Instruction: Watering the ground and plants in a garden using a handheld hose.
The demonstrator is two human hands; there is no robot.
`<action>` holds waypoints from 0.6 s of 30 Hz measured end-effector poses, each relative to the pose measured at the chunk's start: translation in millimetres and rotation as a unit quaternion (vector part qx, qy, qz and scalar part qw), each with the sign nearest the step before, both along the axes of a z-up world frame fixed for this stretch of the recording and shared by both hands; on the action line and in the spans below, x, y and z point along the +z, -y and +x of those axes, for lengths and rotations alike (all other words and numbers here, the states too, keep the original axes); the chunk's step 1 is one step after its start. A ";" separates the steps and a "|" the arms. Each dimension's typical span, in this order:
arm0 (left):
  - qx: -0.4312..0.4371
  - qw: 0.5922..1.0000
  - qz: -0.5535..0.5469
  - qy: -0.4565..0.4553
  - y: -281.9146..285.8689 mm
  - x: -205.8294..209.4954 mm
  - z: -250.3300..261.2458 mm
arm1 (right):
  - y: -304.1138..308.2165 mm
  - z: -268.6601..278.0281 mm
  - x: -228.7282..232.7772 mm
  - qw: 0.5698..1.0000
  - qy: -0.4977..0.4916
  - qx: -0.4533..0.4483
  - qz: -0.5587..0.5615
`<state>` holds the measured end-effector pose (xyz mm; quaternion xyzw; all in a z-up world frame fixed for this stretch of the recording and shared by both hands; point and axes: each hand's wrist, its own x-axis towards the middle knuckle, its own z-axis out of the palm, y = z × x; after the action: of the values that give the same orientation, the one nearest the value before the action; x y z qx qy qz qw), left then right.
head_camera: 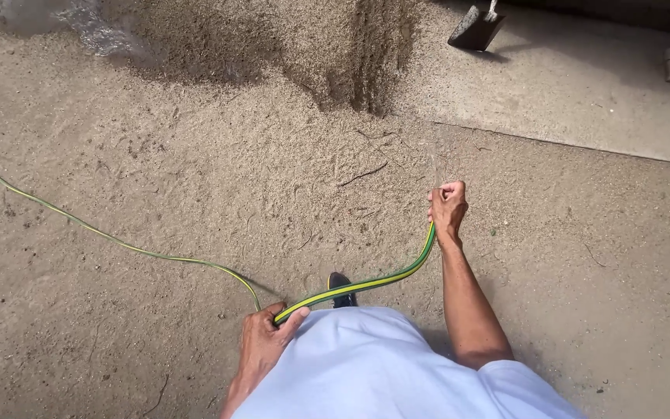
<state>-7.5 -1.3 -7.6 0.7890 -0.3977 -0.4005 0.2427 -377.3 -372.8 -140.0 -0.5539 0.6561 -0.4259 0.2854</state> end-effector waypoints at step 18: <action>-0.001 0.999 -0.045 0.003 1.9 -12.7 -3.4 | 48.8 22.3 105.5 0.996 0.018 -0.006 -0.090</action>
<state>-10.9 -3.2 -20.3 0.7781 -0.4166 -0.3804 0.2762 -355.0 -421.6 -34.6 -0.5653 0.6136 -0.4946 0.2435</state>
